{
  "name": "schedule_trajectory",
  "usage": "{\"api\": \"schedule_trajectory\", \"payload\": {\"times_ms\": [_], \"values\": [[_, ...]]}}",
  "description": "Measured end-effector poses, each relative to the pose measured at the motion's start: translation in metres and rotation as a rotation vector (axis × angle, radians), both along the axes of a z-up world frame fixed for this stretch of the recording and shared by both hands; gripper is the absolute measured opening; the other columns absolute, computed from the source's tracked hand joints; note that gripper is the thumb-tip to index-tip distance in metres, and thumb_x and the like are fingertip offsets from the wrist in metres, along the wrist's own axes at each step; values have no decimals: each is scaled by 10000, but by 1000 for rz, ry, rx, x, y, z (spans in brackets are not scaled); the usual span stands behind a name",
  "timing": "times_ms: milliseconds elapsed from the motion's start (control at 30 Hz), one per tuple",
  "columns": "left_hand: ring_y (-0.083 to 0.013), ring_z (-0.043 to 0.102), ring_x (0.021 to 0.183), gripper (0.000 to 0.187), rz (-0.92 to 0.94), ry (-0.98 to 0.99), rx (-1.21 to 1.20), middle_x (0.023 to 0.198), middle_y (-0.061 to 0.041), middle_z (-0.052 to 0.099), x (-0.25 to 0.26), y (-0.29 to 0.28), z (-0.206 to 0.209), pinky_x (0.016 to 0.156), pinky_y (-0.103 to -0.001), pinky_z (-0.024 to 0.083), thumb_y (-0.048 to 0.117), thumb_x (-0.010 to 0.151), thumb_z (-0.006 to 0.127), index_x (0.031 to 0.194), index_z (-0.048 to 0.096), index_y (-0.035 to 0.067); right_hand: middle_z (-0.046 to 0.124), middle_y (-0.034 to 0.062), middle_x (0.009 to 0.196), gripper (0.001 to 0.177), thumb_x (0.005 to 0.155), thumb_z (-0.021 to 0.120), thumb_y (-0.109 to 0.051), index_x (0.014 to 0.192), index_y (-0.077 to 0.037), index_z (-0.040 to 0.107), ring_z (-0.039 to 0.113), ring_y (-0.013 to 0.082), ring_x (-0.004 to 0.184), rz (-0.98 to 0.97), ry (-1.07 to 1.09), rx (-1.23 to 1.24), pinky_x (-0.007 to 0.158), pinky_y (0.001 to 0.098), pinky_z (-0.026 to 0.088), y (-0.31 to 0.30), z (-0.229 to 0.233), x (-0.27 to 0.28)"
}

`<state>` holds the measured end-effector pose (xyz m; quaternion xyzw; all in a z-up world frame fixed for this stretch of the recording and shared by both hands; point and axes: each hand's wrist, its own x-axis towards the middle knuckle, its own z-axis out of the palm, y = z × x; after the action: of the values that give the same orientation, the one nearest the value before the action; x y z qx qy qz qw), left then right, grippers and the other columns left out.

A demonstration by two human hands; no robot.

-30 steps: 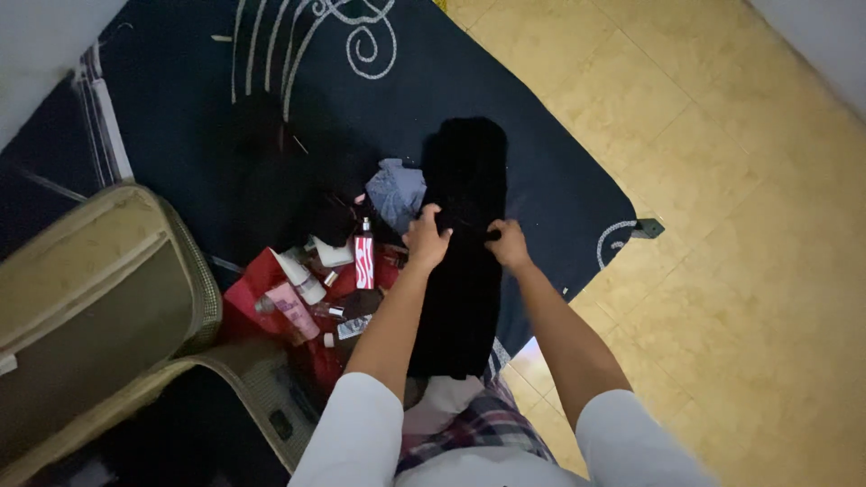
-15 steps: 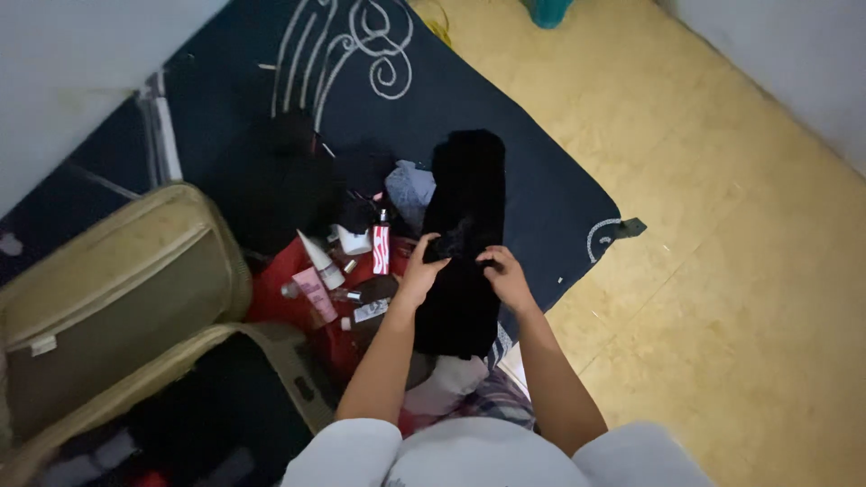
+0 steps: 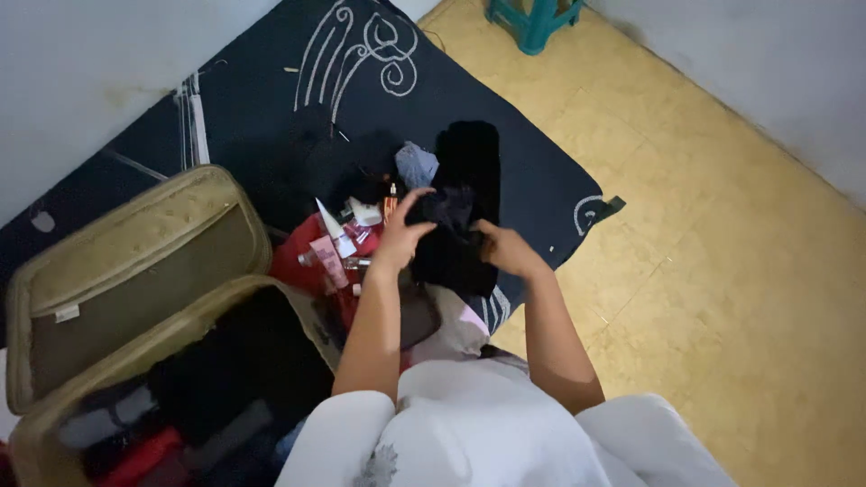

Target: The person folds various clothing items by hand and packs them into an open suitcase, then folds additional garments on a bed.

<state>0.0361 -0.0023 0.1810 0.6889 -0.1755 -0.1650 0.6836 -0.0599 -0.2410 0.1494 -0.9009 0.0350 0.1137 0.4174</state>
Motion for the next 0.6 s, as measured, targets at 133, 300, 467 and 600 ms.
{"api": "schedule_trajectory", "payload": {"times_ms": [133, 300, 467, 600], "values": [[-213, 568, 1264, 585, 123, -37, -35, 1341, -98, 634, 12, 15, 29, 1095, -312, 418, -56, 814, 711, 1369, 589, 81, 679, 169, 838, 321, 797, 833, -198, 1033, -45, 677, 676, 286, 747, -184, -170, -55, 690, 404, 526, -19, 22, -11], [-212, 607, 1209, 500, 220, -11, 0, 1289, -96, 657, 4, 36, 49, 1049, -317, 460, -44, 884, 668, 1361, 591, 86, 703, 95, 902, 407, 761, 874, -215, 1067, -31, 679, 678, 186, 814, -364, -478, 73, 724, 356, 534, -36, 64, -24], [-205, 593, 1205, 499, 252, -1, -147, 1294, -86, 644, 7, 54, 40, 1052, -309, 458, -67, 871, 673, 1347, 602, 67, 640, 139, 809, 266, 832, 859, -150, 944, -9, 663, 585, 198, 759, -497, -319, 89, 702, 359, 497, -18, 86, -23], [-190, 564, 1231, 549, 199, -129, -130, 1300, -64, 617, 4, 69, 50, 1060, -302, 440, -45, 808, 728, 1329, 594, 65, 670, 65, 920, 242, 811, 803, -58, 1015, -41, 674, 647, 186, 851, -387, -558, 61, 786, 320, 515, -6, 104, -18]]}}
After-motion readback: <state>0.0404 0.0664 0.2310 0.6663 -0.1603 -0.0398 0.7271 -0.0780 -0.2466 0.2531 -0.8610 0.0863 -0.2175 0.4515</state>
